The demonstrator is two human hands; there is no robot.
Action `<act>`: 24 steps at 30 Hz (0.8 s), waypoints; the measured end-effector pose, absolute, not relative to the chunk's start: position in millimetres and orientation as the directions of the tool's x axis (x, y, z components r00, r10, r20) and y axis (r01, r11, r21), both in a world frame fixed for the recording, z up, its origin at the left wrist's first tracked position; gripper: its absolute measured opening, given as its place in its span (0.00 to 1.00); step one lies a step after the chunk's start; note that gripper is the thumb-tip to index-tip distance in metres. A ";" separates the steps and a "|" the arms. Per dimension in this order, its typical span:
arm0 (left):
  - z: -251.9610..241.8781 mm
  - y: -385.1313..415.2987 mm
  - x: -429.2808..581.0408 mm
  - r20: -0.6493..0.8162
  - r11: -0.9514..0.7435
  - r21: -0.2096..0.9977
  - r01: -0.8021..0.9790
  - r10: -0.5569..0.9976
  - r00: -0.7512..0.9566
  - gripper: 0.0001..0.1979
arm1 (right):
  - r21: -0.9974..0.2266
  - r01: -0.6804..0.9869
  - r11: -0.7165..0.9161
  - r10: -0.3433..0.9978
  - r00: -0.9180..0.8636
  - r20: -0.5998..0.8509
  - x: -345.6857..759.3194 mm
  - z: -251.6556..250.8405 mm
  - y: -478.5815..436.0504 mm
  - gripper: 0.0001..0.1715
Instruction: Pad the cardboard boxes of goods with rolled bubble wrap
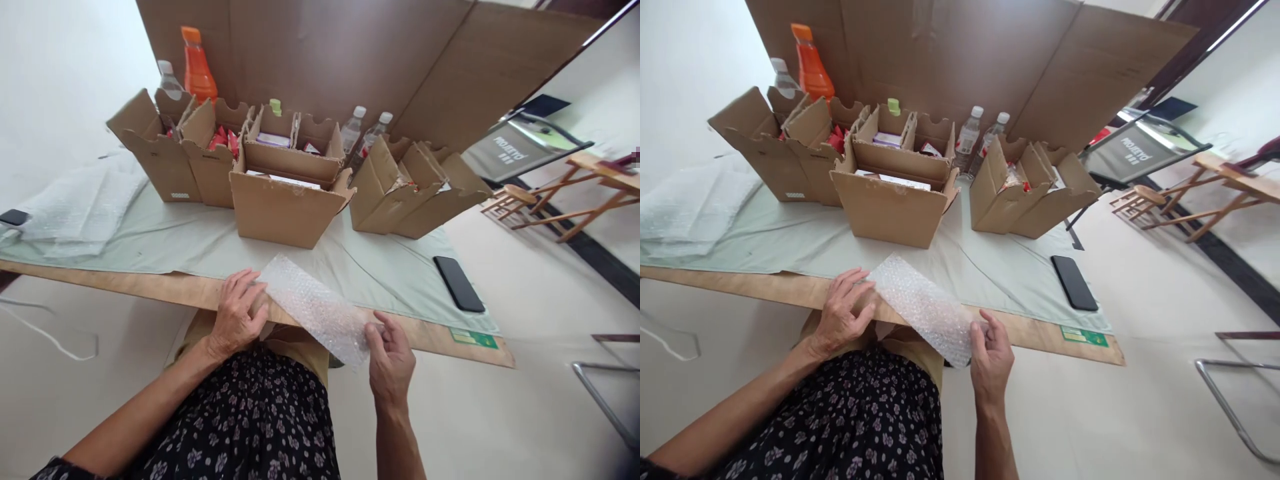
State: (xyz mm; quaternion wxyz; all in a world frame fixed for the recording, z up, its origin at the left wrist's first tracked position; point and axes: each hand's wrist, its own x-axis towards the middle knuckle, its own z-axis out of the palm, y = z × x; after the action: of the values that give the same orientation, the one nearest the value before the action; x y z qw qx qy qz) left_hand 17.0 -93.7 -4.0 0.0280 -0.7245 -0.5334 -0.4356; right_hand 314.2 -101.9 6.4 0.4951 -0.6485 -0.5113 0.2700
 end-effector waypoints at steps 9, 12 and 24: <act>1.2 -137.9 59.2 0.468 -0.403 0.666 0.628 0.881 0.070 0.15 | -0.915 -0.234 -0.329 0.831 0.389 -0.398 293.5 -29.8 -193.2 0.42; 2.6 -147.1 50.2 0.143 -0.143 0.876 0.460 0.989 0.035 0.13 | -0.836 -0.296 -0.463 0.851 0.116 -0.512 292.3 -25.7 -199.3 0.36; 20.3 -131.4 74.5 -0.301 0.320 0.945 -0.065 0.931 0.209 0.17 | -0.848 -0.249 -0.468 0.884 -0.119 -0.453 299.5 -15.1 -229.2 0.24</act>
State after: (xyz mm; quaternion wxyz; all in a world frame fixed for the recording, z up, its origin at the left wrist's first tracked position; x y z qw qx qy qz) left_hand 74.5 -131.4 20.3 -0.6435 -0.4362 -0.4959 -0.3868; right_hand 299.5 -229.2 -15.1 0.4150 -0.5180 -0.3061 0.6824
